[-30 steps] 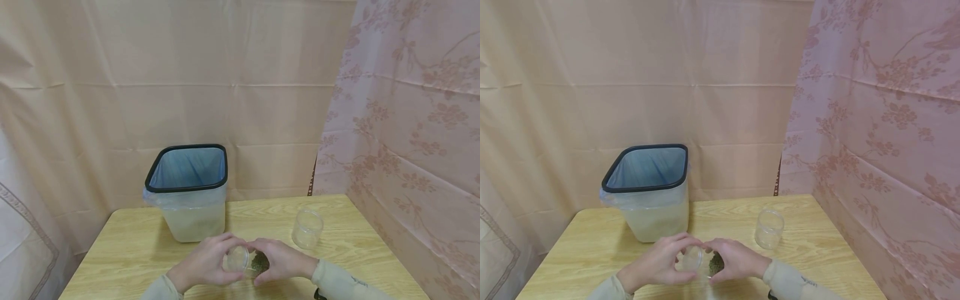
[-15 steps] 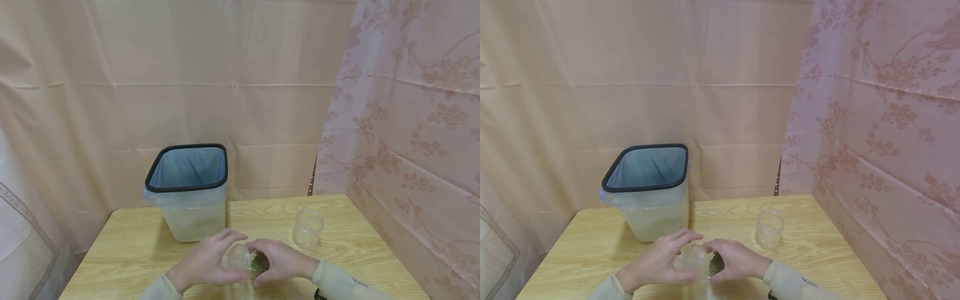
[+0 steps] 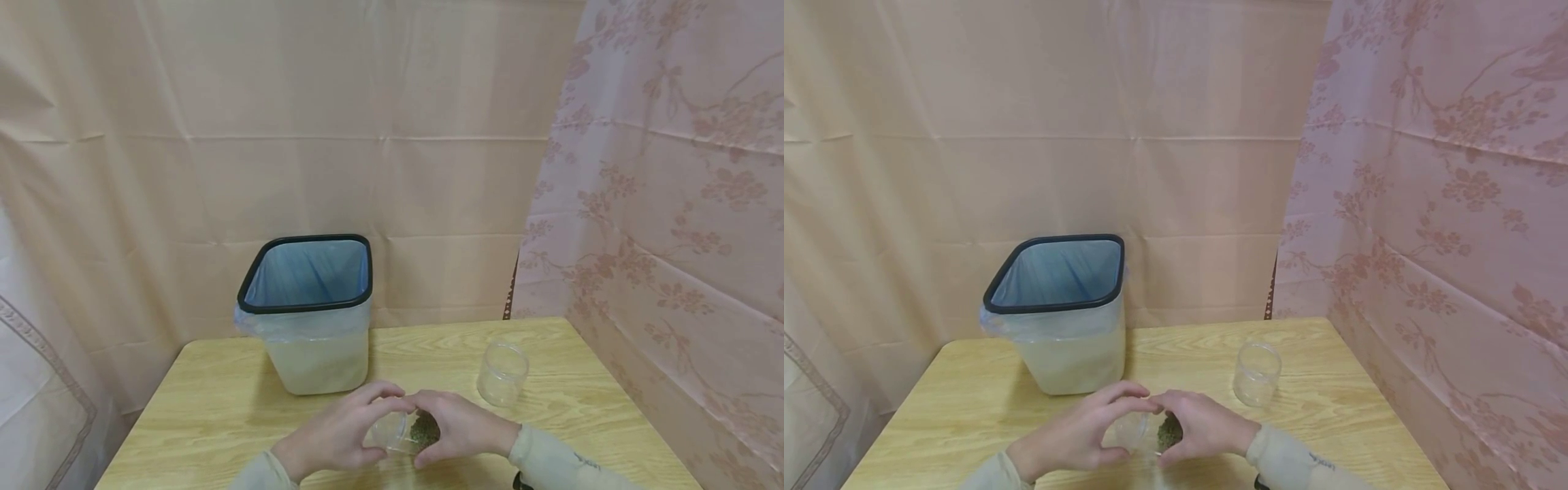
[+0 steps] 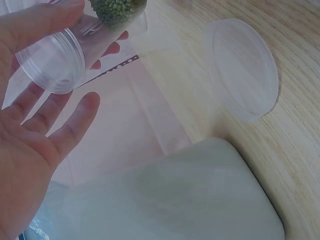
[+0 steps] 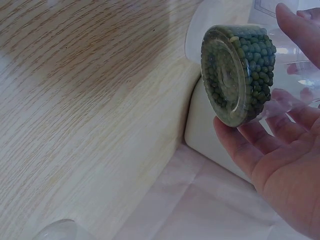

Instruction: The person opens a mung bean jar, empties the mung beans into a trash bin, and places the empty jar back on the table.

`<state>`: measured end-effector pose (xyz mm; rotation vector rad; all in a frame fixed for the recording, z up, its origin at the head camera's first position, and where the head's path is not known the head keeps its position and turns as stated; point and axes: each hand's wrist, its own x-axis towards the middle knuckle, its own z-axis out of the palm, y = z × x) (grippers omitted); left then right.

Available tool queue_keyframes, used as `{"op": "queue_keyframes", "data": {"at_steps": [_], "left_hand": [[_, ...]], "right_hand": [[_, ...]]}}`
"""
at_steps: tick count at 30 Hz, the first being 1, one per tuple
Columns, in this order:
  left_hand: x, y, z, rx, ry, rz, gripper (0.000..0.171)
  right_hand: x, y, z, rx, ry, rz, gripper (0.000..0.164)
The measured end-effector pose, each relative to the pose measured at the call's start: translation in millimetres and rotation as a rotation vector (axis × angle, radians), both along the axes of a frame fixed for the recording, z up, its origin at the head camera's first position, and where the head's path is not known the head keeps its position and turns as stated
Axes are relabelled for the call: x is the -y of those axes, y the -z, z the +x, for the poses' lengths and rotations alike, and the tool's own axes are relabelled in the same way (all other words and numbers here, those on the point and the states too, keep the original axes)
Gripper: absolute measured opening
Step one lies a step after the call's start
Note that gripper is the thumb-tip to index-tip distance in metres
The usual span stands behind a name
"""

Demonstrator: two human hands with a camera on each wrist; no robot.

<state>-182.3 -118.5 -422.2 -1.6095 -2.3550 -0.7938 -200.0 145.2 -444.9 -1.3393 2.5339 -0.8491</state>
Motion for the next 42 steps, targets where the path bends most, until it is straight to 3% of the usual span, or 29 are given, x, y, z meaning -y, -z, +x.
{"op": "queue_keyframes", "data": {"at_steps": [18,29,35,42], "left_hand": [[0.0,-0.3,-0.9,-0.048,0.019,0.037,0.067],[0.0,-1.8,-2.9,-0.029,0.002,0.058,0.064],[-1.3,-3.2,-3.1,0.039,-0.001,0.083,0.064],[-1.2,-3.3,-2.7,0.07,-0.007,0.104,0.064]], "right_hand": [[0.7,1.7,-1.1,-0.011,-0.004,0.01,0.078],[1.4,1.1,-3.0,-0.018,-0.02,-0.003,0.081],[0.5,0.5,-2.0,-0.013,-0.012,0.005,0.078],[0.9,-2.6,0.5,-0.009,0.008,0.015,0.079]]}}
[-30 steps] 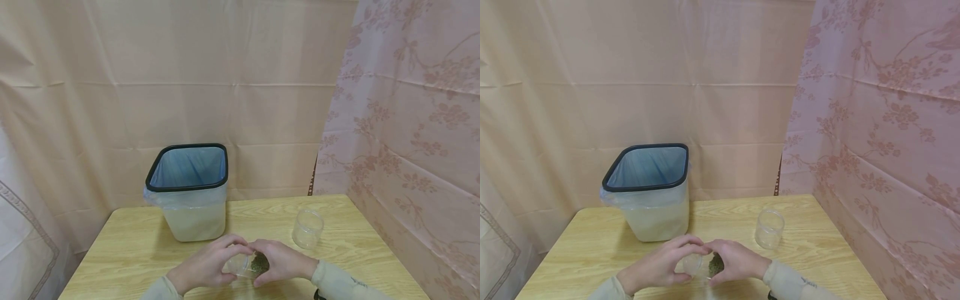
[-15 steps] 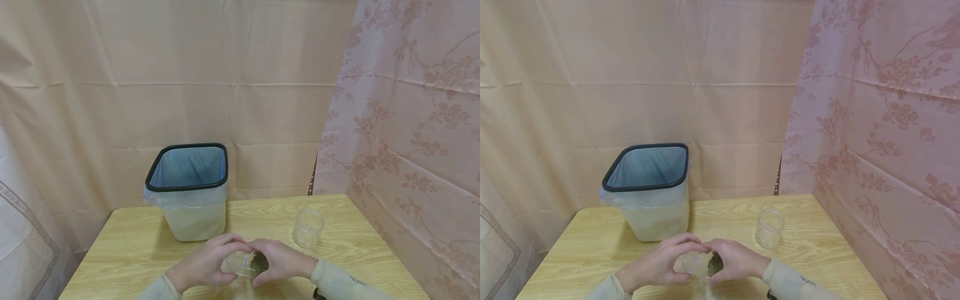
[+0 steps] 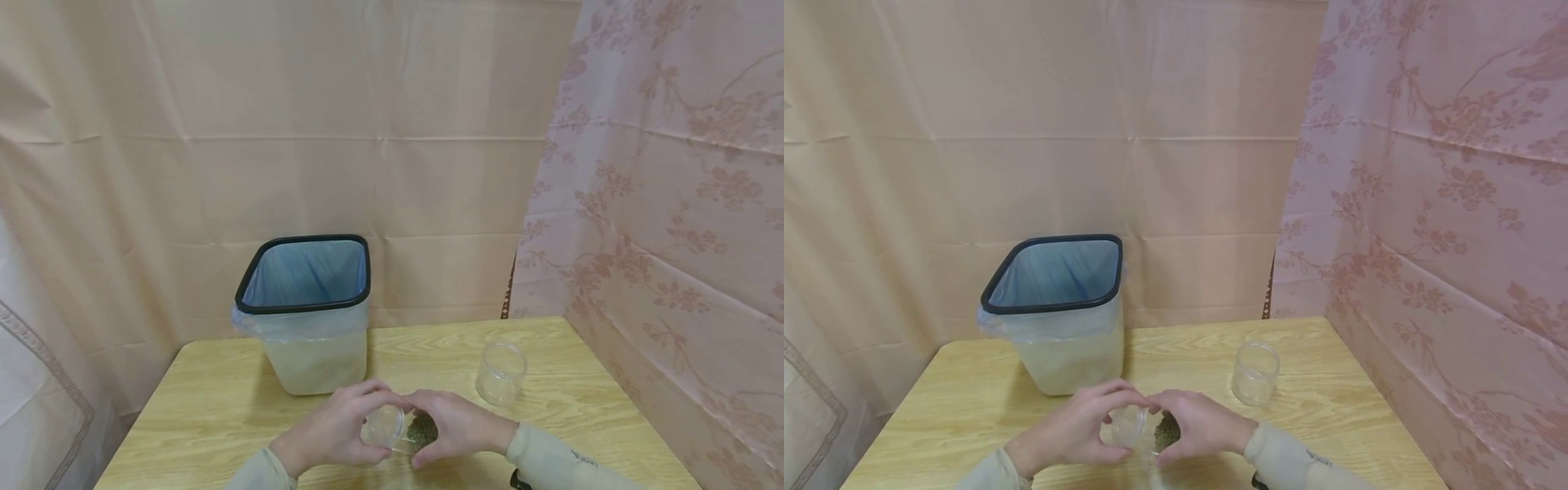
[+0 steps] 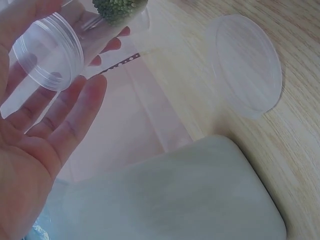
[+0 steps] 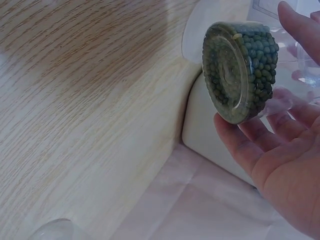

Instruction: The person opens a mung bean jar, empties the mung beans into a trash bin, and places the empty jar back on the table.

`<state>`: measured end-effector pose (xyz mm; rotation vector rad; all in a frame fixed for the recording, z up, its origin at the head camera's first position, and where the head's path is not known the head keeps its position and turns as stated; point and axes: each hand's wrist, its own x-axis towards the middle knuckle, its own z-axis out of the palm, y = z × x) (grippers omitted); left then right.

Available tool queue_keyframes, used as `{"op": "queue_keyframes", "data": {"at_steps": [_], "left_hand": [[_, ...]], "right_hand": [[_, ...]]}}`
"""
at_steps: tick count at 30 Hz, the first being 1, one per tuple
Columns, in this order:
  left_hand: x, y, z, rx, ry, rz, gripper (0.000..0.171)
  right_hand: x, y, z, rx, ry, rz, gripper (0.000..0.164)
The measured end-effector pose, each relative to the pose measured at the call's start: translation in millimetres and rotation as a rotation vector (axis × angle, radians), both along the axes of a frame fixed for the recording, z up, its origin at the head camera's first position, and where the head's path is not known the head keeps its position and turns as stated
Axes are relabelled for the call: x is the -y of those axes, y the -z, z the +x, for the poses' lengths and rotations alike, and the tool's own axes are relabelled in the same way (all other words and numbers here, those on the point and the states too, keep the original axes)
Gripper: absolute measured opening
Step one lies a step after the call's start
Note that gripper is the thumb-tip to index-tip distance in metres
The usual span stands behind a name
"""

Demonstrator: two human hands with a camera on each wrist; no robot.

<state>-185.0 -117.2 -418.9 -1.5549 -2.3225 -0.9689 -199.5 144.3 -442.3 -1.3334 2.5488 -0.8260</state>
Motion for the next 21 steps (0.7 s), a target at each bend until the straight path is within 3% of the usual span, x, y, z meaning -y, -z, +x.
{"op": "queue_keyframes", "data": {"at_steps": [4,21], "left_hand": [[0.2,-0.5,0.6,0.039,-0.013,0.002,0.061],[0.8,1.1,3.2,0.041,-0.14,-0.027,0.057]], "right_hand": [[0.0,-1.3,0.6,-0.013,0.001,-0.001,0.08],[1.7,0.0,1.9,0.006,-0.028,-0.019,0.081]]}}
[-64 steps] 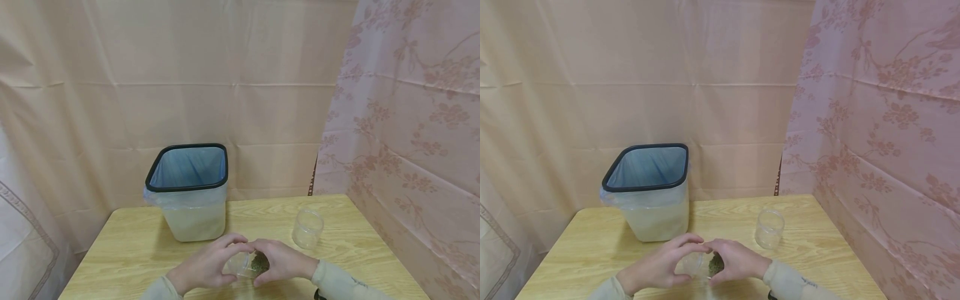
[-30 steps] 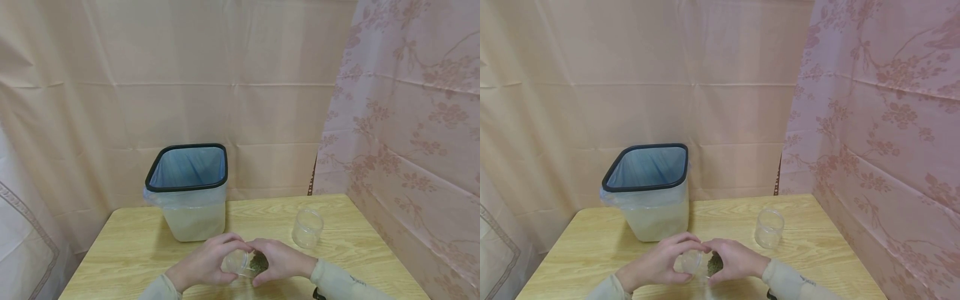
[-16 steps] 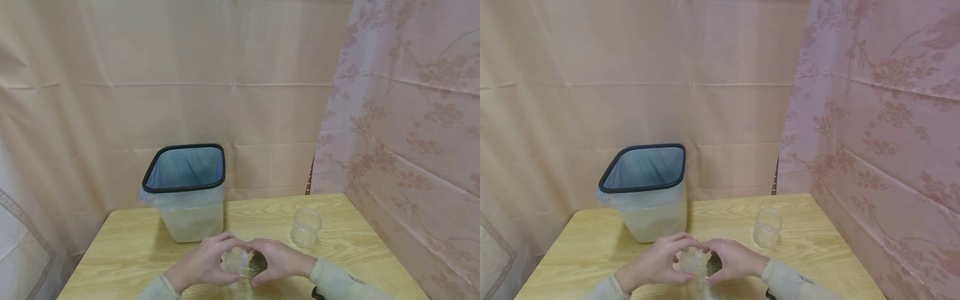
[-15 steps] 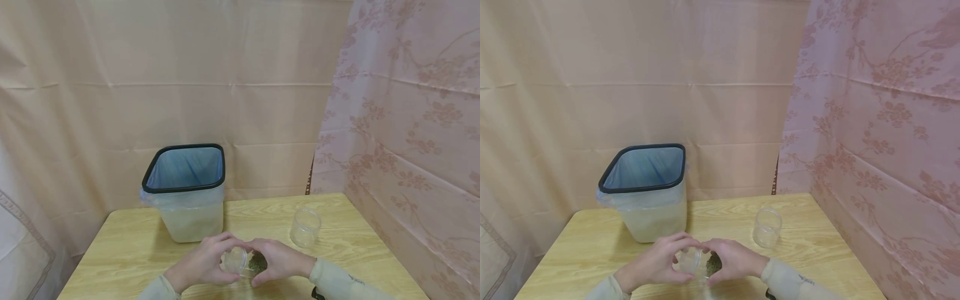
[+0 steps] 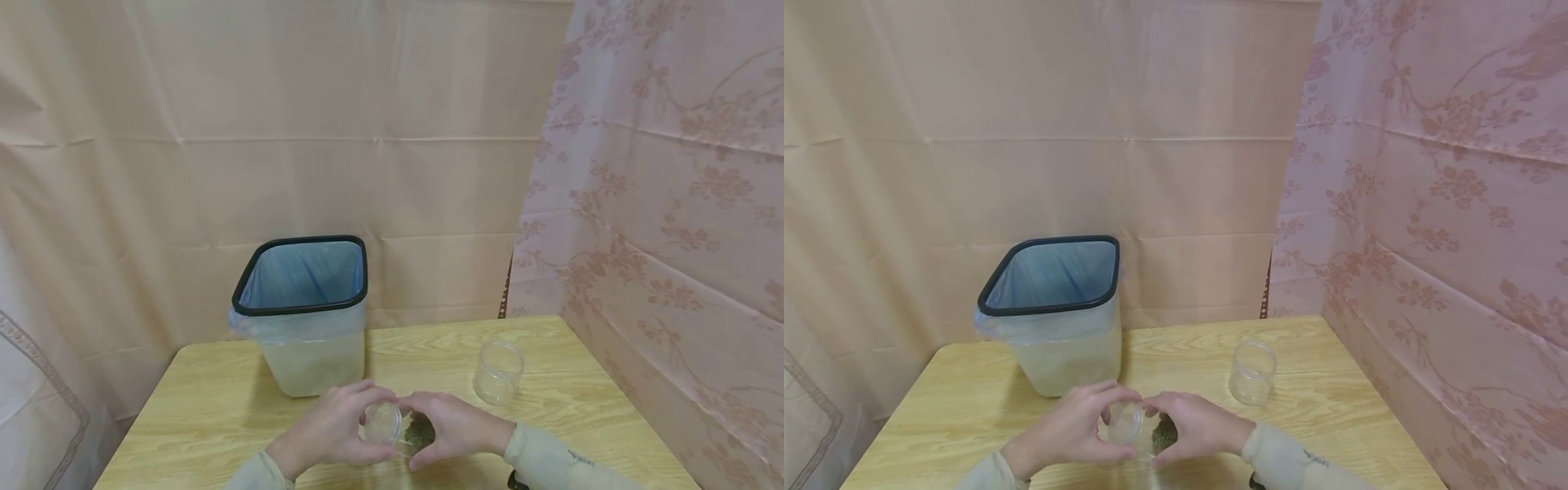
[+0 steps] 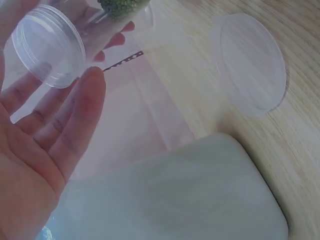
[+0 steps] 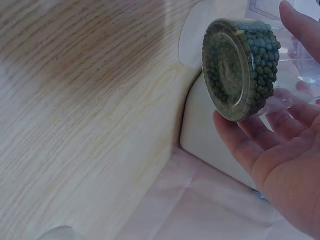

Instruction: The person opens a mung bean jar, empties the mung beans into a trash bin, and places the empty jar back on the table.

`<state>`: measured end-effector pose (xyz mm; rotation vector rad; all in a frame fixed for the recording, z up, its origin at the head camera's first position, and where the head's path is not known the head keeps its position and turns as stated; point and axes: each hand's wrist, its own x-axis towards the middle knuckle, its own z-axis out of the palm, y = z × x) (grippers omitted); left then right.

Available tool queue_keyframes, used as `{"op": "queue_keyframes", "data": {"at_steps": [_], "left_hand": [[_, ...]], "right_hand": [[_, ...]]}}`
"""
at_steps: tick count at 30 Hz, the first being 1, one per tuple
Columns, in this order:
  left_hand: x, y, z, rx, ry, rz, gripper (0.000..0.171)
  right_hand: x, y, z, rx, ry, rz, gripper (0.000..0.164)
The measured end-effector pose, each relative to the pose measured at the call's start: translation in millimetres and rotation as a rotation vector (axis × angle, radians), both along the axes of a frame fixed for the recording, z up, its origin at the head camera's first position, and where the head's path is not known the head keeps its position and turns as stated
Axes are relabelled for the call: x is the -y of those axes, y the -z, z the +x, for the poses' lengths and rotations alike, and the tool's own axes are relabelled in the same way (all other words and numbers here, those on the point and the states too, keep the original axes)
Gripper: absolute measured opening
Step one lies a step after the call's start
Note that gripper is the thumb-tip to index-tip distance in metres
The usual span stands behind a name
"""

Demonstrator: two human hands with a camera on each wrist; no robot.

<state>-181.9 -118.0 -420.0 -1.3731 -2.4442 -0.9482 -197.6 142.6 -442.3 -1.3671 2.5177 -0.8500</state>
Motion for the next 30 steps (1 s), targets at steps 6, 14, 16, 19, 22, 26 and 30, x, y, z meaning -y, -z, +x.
{"op": "queue_keyframes", "data": {"at_steps": [6,14,16,19,22,26,30], "left_hand": [[1.6,-1.1,1.9,-0.067,-0.021,-0.078,0.072],[6.0,-4.6,2.2,-0.154,0.113,-0.158,0.077],[6.0,-5.2,2.4,-0.154,0.136,-0.151,0.074],[6.1,-6.2,4.1,-0.161,0.157,-0.136,0.072],[6.5,-7.0,5.2,-0.197,0.164,-0.126,0.072],[7.2,-8.3,6.2,-0.229,0.165,-0.118,0.072],[7.8,-8.6,6.7,-0.232,0.155,-0.108,0.07]], "right_hand": [[-0.2,0.7,0.6,0.031,-0.01,-0.018,0.079],[2.0,-3.4,4.7,0.105,-0.018,-0.04,0.078],[2.7,-4.4,6.8,0.125,-0.029,-0.042,0.078],[3.0,-5.2,10.2,0.113,-0.042,-0.029,0.079],[3.2,-5.5,12.4,0.087,-0.058,-0.023,0.079],[2.9,-5.9,12.7,0.057,-0.075,-0.033,0.078],[2.9,-6.6,12.9,0.047,-0.085,-0.039,0.079]]}}
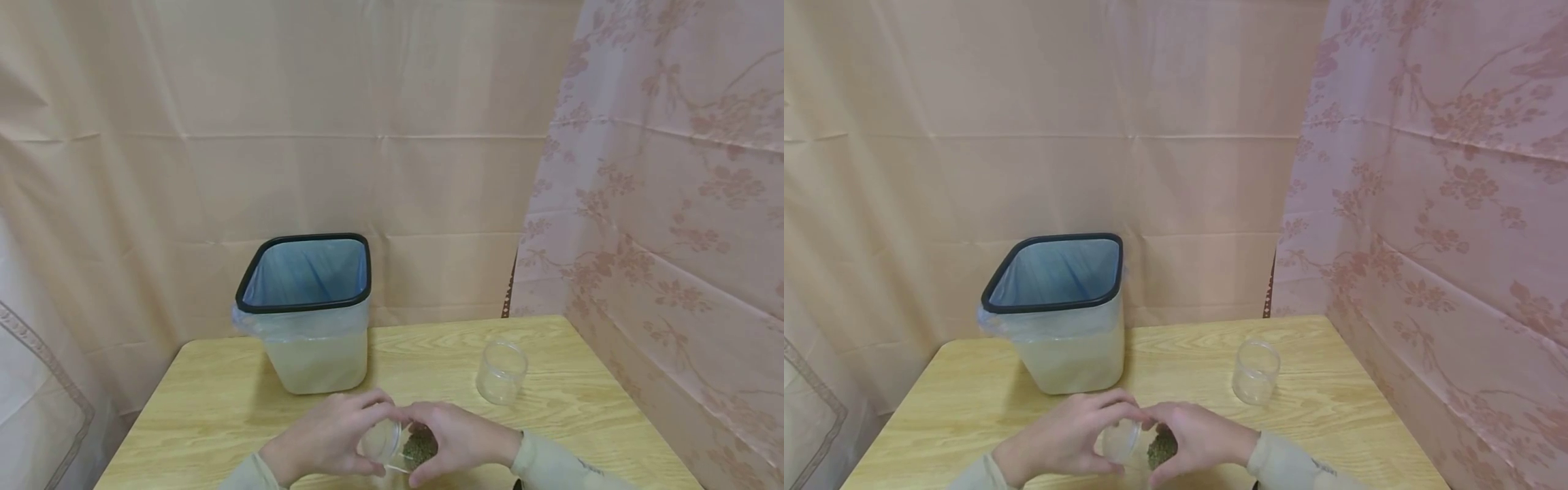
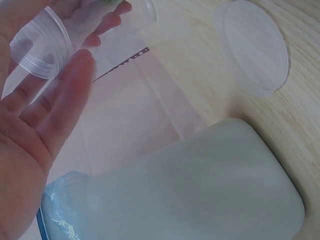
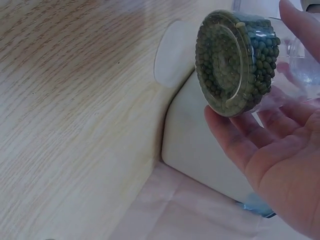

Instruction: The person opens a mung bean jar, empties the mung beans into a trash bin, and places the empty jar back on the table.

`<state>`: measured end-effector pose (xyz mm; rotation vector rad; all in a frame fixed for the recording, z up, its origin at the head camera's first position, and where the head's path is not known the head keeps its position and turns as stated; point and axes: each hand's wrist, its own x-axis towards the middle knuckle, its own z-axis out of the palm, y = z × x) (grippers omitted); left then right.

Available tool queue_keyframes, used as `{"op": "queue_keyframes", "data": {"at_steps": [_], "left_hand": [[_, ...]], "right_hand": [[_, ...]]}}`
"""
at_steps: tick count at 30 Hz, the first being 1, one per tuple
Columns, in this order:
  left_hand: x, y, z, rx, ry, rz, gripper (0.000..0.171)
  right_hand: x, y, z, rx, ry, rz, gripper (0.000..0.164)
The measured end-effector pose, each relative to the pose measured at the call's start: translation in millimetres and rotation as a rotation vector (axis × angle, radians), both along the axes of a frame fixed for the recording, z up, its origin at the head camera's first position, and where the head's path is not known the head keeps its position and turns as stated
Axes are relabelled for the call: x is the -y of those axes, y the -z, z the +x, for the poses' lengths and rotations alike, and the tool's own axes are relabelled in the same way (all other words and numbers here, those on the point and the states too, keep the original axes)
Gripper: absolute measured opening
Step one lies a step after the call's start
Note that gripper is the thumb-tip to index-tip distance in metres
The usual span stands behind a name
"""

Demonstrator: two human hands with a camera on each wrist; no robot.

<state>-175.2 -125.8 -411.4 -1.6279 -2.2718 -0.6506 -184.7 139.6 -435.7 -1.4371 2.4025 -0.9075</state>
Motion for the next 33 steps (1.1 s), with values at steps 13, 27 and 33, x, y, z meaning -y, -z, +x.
{"op": "queue_keyframes", "data": {"at_steps": [13,27,33], "left_hand": [[-2.3,-0.9,3.2,0.029,-0.078,0.044,0.065],[-4.4,1.1,5.4,0.045,-0.2,0.037,0.072],[-1.8,-0.7,5.1,0.061,-0.094,0.013,0.073]], "right_hand": [[0.5,-5.4,3.0,-0.044,0.028,0.028,0.078],[1.9,-4.5,1.0,-0.048,0.033,0.033,0.075],[0.8,-5.7,-1.1,-0.055,0.033,0.015,0.075]]}}
